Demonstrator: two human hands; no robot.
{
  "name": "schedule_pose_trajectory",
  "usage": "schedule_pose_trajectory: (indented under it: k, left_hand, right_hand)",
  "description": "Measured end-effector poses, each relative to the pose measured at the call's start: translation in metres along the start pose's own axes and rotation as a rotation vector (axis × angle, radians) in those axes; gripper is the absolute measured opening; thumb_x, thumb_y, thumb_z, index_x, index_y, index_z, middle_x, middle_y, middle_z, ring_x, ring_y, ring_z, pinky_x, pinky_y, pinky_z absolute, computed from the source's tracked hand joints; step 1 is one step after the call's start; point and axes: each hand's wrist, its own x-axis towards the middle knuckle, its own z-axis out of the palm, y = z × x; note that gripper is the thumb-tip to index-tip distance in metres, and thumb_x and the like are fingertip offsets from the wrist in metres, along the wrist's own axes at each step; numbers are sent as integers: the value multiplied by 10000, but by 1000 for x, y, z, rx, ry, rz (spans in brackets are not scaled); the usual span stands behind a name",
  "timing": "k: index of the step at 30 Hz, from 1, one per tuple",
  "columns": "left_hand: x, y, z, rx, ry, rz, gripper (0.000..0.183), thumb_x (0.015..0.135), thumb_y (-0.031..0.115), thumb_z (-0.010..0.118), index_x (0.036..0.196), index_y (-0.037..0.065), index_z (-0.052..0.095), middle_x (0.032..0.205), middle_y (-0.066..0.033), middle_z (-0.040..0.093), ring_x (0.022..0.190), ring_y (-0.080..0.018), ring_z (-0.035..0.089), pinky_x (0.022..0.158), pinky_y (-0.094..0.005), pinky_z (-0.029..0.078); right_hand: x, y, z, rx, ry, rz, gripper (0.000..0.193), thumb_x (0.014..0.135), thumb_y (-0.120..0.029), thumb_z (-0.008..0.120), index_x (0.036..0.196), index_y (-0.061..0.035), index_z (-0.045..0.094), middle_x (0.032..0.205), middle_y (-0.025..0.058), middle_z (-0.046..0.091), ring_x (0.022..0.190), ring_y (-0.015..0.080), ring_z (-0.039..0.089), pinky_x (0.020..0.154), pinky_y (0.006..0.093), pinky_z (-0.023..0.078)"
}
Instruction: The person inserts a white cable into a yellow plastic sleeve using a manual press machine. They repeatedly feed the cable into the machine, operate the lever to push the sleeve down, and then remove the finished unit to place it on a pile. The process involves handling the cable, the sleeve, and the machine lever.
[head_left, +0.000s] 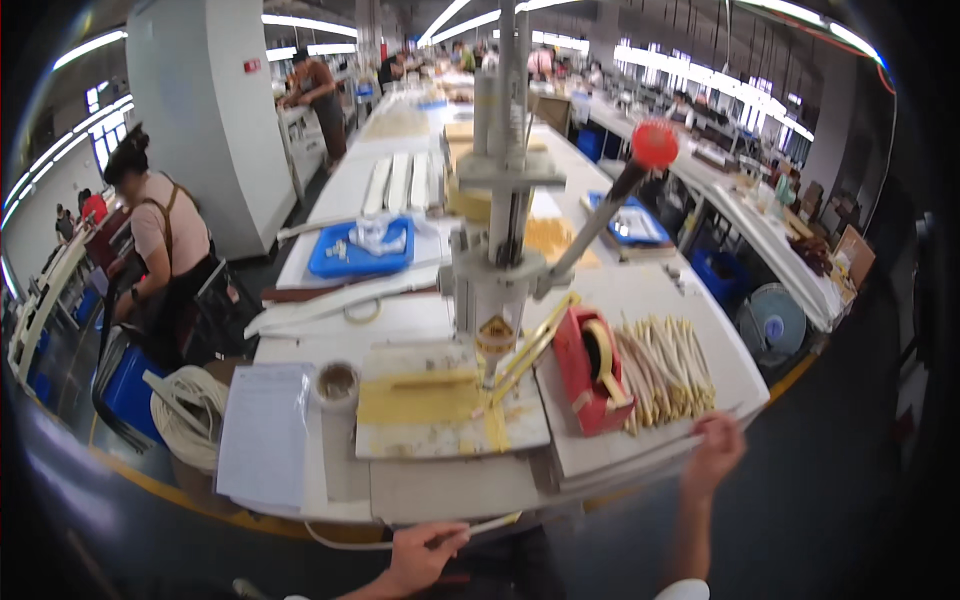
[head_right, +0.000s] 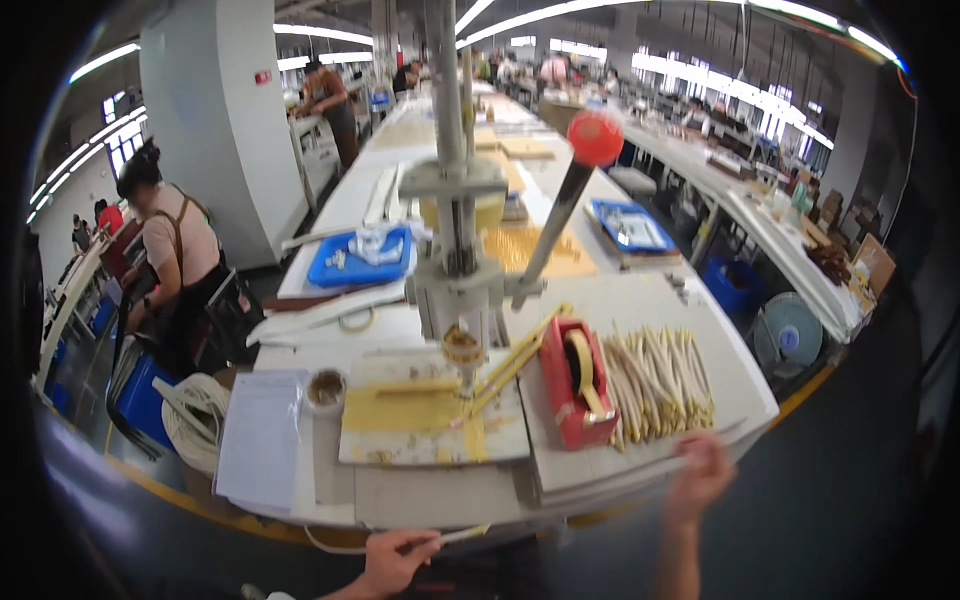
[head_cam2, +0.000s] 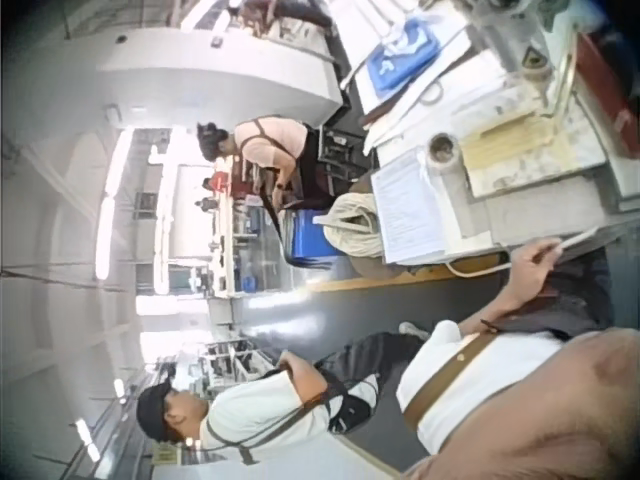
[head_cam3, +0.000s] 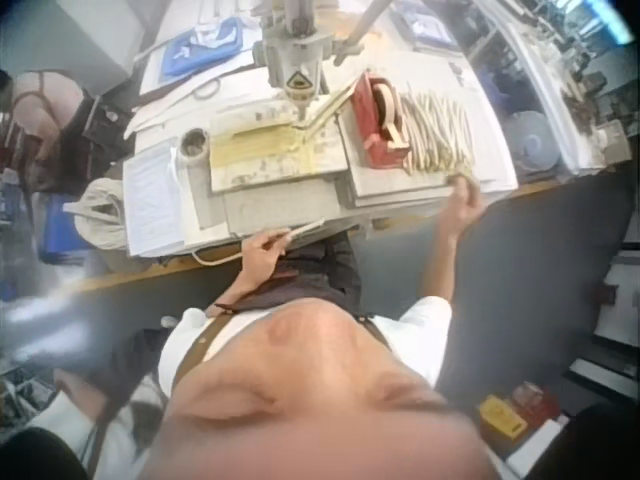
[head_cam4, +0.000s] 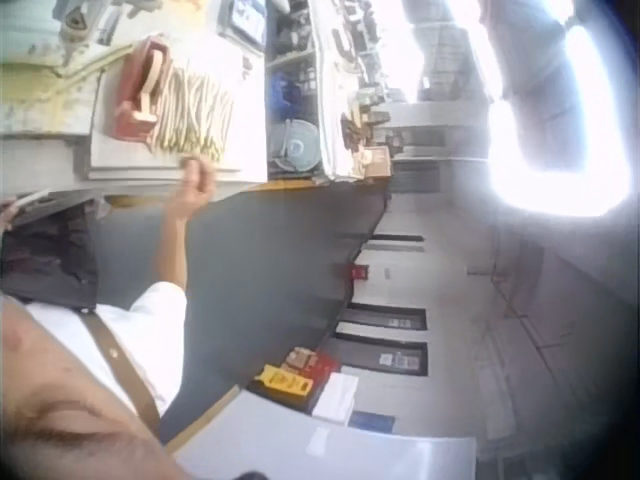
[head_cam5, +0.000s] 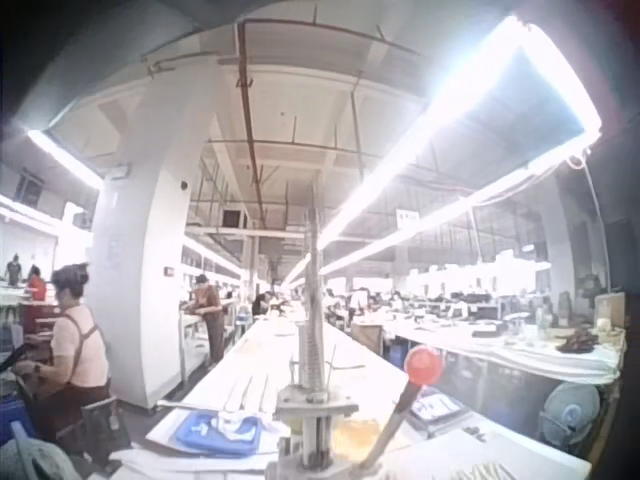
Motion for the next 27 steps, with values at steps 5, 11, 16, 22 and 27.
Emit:
schedule_pose_trajectory:
  k: [5,11,16,22,27]
  left_hand:
    - [1,17,-7,91,-21,73,224,880,90,771,1080,-4,736,897,-114,759,766,-115,716,662,-244,567]
    - [-7,12,-26,-13,43,-51,224,862,72,786,1043,-42,717,901,-130,759,824,-139,722,742,-264,577]
    - [7,13,-39,202,19,20,251,845,115,806,1053,-4,732,909,-137,755,796,-160,737,705,-269,586]
    - [23,15,-68,319,151,114,176,835,113,809,977,28,751,840,-112,736,630,-155,672,578,-247,523]
    - [59,39,-91,544,209,199,158,832,121,803,932,11,749,858,-118,733,641,-164,648,588,-266,499]
  right_hand:
    - [-92,-54,117,33,-980,84,371,801,-173,840,1110,-16,707,1012,130,709,865,245,699,765,318,564]
    - [-125,-36,145,326,-1325,252,224,826,-84,806,1037,-48,738,1007,97,718,867,235,711,744,320,576]
    - [-117,-27,145,180,-1357,227,189,814,-60,797,996,-68,747,958,93,711,839,253,706,733,344,572]
    - [-90,-13,150,-52,-1031,60,160,772,-72,828,885,-48,718,851,85,704,729,244,656,659,342,521]
    - [-85,2,175,-138,-834,14,138,792,-95,796,891,-54,709,841,87,695,802,282,641,705,378,513]
